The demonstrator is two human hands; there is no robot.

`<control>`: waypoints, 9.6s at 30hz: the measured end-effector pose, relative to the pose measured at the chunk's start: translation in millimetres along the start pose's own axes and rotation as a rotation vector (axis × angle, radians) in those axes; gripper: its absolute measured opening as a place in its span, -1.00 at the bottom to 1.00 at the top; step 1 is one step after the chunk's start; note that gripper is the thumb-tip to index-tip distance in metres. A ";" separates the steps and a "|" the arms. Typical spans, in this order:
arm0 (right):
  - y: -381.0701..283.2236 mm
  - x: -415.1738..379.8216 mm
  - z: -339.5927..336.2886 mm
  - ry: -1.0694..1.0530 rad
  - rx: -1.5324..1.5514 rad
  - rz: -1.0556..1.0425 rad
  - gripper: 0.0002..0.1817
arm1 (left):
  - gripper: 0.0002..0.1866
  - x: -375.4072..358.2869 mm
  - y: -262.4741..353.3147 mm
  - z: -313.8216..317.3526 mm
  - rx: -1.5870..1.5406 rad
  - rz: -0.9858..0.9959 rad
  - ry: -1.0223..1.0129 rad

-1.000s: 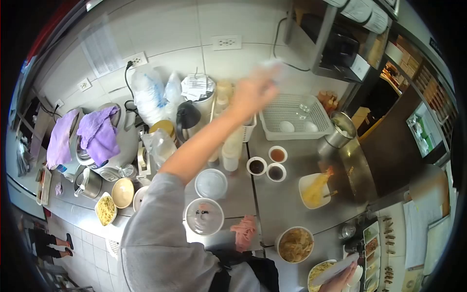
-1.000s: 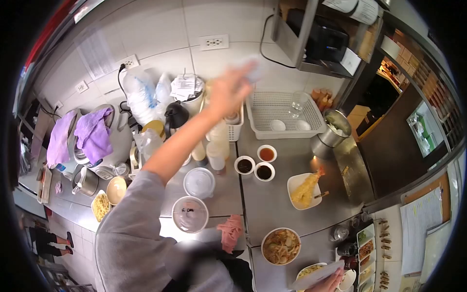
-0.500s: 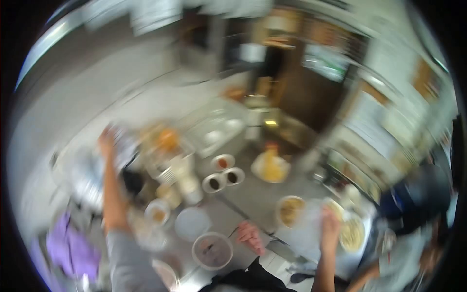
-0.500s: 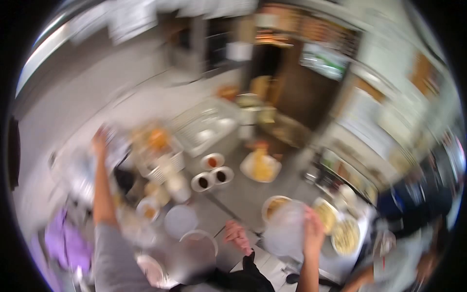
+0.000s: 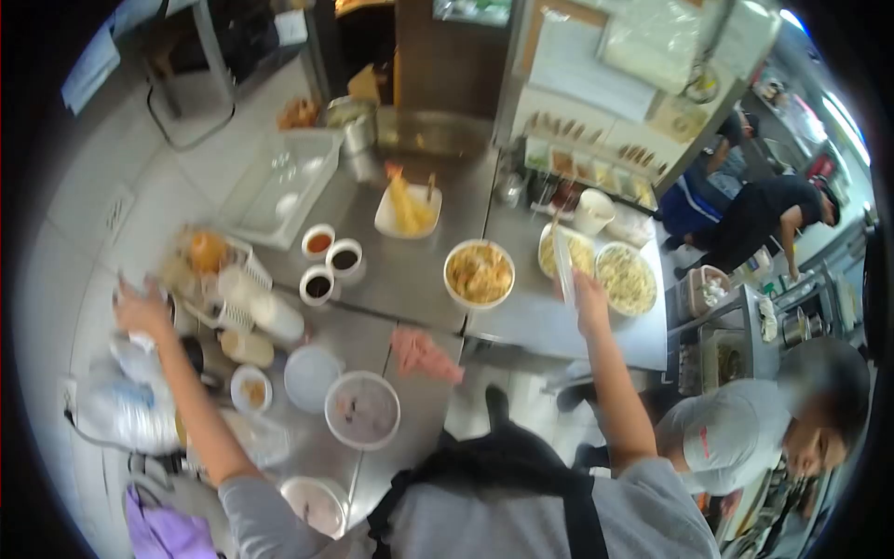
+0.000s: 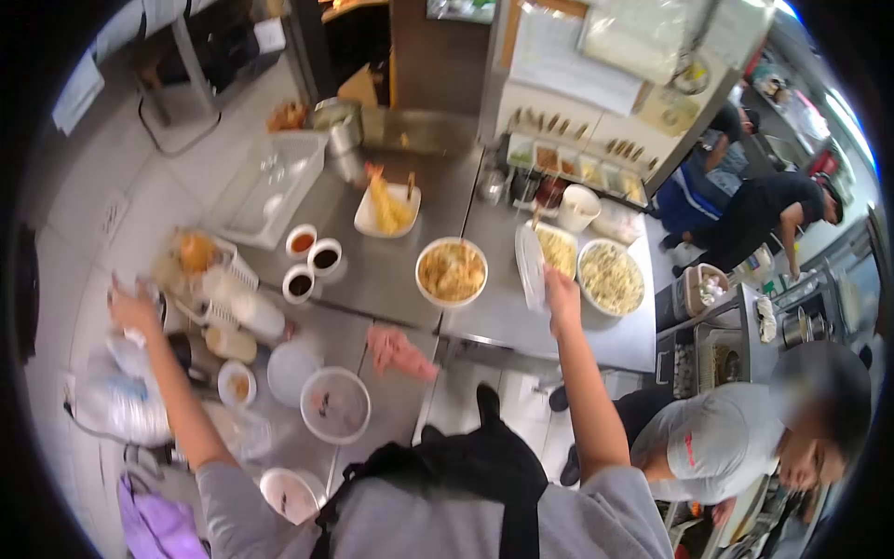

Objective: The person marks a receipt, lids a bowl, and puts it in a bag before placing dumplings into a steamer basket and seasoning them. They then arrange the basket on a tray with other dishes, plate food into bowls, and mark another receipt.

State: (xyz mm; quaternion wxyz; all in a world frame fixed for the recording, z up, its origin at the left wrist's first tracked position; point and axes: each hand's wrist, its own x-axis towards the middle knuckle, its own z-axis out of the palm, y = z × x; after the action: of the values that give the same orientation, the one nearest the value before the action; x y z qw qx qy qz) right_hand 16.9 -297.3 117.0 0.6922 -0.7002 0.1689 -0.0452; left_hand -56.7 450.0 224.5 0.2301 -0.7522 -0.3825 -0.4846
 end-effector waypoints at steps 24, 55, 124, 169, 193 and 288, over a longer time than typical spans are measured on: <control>34.3 156.7 126.4 -0.645 -0.891 -0.339 -0.72 | -0.54 -246.6 390.1 -150.3 -1.264 -0.284 -1.607; -22.9 118.3 77.5 -1.224 -0.917 -1.331 -0.02 | -0.81 -267.5 403.5 -212.5 -1.177 -0.056 -1.094; 85.7 -34.4 20.1 -0.978 -0.093 0.389 -0.57 | -0.83 -384.1 268.2 -310.7 -0.944 -0.144 -1.422; 6.5 -136.5 215.9 -1.341 -0.709 -0.956 -0.54 | -0.71 -234.0 20.8 -356.7 -0.644 -0.492 -0.723; 124.0 -439.6 496.2 -1.733 -0.449 0.229 -0.66 | -0.74 -288.9 -176.0 -262.5 -0.482 -0.833 -0.794; 97.9 -445.2 457.8 -1.656 -0.188 0.393 -0.70 | -0.47 -293.4 -202.4 -257.5 -0.697 -0.978 -0.917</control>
State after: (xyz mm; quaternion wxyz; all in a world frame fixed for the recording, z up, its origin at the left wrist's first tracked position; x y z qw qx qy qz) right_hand -282.0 274.1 79.2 0.5267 -0.5202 -0.2697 0.6159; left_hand -430.4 283.7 63.2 -0.4446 -0.6521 -0.5549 -0.2630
